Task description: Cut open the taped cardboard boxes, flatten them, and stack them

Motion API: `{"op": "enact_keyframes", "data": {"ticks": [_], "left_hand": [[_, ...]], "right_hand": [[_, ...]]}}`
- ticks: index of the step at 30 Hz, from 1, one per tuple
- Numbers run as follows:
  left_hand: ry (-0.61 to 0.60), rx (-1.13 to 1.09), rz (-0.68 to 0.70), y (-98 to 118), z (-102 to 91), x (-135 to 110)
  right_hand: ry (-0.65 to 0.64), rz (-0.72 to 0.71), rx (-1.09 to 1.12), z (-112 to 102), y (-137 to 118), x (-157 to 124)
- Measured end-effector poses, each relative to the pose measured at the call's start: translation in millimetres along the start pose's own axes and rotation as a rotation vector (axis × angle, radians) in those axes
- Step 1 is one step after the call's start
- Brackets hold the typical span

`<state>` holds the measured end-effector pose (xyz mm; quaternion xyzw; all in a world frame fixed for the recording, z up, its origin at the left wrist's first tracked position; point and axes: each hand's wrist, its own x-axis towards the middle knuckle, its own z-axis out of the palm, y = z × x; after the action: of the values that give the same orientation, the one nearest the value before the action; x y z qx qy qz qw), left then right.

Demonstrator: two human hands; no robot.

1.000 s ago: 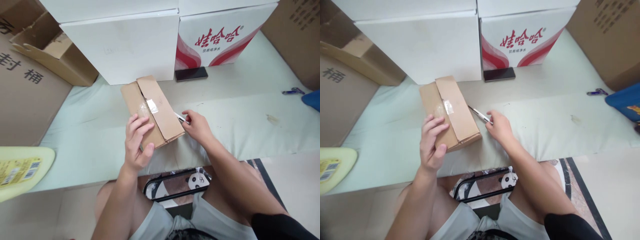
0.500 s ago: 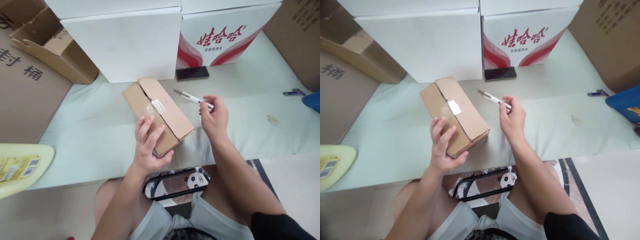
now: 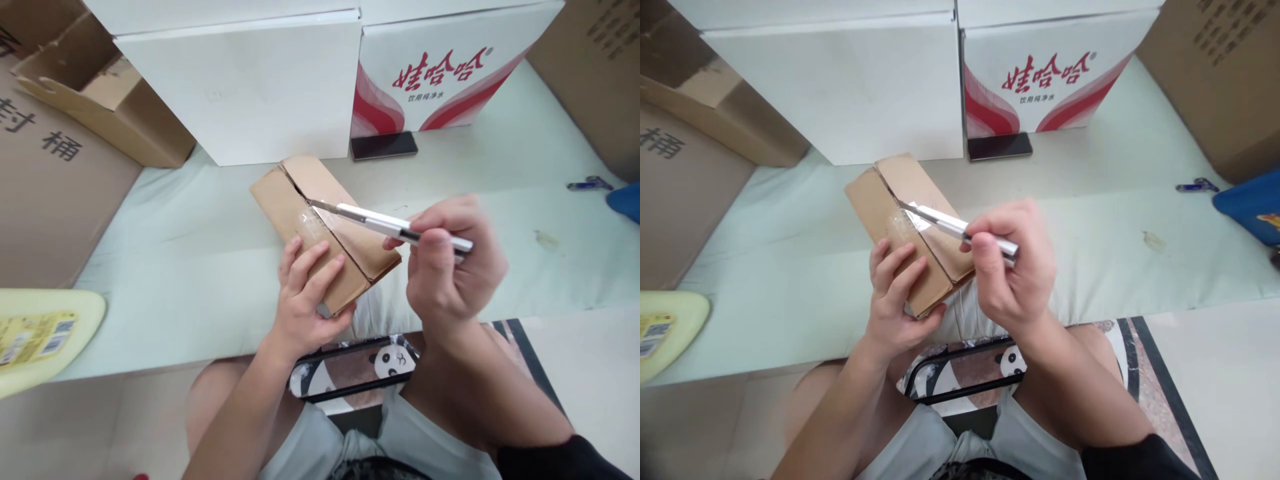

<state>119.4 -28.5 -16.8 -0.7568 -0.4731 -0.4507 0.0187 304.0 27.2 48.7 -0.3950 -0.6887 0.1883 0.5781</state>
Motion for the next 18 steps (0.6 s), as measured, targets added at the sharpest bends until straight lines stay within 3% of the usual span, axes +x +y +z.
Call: {"op": "enact_keyframes", "data": {"ticks": [4, 7, 18], "left_hand": [[0.000, 0.015, -0.014, 0.1, -0.6, -0.5], [0.005, 0.010, -0.017, -0.3, -0.7, -0.6], [-0.012, 0.040, -0.013, -1.2, -2.5, -0.3]], "right_hand": [[0.053, -0.121, -0.031, 5.3, -1.1, -0.2], [0.016, -0.134, -0.065, 7.6, -3.1, 1.2], [-0.104, 0.015, -0.078, 13.6, -7.1, -2.5]]}}
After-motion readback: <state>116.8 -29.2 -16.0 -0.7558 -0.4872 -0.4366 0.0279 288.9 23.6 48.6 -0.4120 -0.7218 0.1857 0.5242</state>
